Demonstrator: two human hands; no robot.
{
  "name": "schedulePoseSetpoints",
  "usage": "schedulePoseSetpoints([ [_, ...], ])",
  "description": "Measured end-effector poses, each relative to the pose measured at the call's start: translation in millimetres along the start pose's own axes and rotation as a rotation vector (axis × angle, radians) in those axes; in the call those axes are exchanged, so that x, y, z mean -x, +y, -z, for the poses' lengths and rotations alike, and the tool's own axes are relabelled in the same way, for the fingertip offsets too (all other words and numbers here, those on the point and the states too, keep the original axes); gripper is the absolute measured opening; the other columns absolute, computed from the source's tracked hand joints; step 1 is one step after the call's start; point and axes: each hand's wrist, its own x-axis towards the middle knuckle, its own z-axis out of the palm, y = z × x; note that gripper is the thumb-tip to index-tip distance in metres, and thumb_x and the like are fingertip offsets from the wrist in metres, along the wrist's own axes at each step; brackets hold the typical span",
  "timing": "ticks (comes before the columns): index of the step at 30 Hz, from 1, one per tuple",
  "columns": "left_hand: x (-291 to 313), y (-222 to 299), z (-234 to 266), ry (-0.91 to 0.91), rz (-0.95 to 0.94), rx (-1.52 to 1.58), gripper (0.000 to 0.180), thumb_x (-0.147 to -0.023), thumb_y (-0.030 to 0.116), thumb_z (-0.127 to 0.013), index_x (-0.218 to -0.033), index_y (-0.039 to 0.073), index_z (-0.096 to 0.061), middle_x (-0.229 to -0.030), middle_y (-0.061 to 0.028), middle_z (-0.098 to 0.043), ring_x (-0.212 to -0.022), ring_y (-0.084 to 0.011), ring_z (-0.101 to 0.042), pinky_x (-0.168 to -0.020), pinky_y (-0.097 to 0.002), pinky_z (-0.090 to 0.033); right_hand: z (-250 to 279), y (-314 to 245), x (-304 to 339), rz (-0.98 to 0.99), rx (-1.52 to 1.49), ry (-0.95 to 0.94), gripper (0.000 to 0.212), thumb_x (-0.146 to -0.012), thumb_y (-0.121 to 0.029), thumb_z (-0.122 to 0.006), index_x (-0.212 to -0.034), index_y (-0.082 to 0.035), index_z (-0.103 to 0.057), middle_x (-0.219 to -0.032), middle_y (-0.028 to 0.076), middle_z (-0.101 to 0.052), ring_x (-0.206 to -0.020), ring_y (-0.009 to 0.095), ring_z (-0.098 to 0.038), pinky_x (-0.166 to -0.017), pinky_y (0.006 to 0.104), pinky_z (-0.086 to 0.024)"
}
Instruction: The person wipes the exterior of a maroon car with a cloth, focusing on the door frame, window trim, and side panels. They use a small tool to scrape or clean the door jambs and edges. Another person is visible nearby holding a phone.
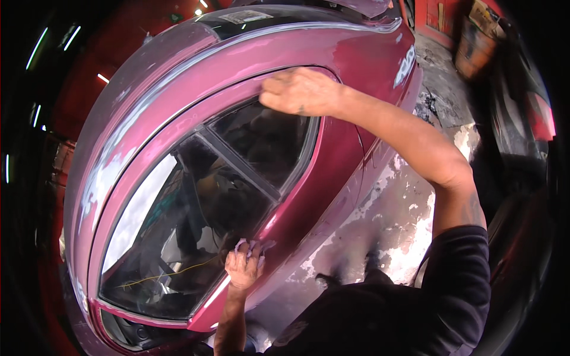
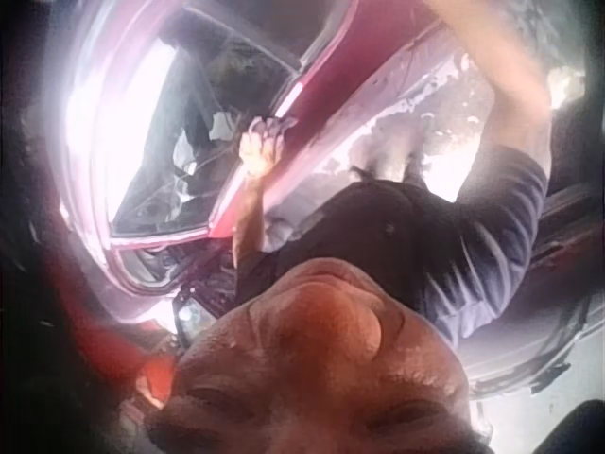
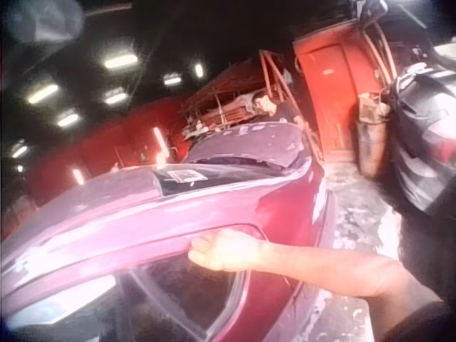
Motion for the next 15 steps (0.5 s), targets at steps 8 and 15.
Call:
schedulePoseSetpoints([
  [8, -2, 3, 1, 0.026, 0.032, -0.011, 0.039, -0.074, 0.025, -0.074, -0.112, 0.014, -0.072, -0.111, -0.0099, -0.062, -0.087, -0.0296, -0.062, -0.071, -0.0403, -0.050, -23, -5, 4, -0.095, -0.028, 0.188, 0.018, -0.080, -0.007, -0.063, -0.096, -0.002, -0.058, -0.083, 0.009, -0.057, -0.071, 0.027, -0.064, -0.057, 0.0385, -0.055],
  [15, -4, 4, 4, 0.025, 0.024, -0.035, 0.036, -0.080, 0.026, -0.071, -0.113, 0.013, -0.072, -0.113, -0.0099, -0.063, -0.092, -0.0293, -0.063, -0.073, -0.0403, -0.050, -9, -53, -89, 0.030, 0.021, 0.300, 0.014, -0.080, -0.014, -0.061, -0.084, -0.006, -0.051, -0.076, 0.007, -0.052, -0.069, 0.022, -0.064, -0.053, 0.0350, -0.055],
])
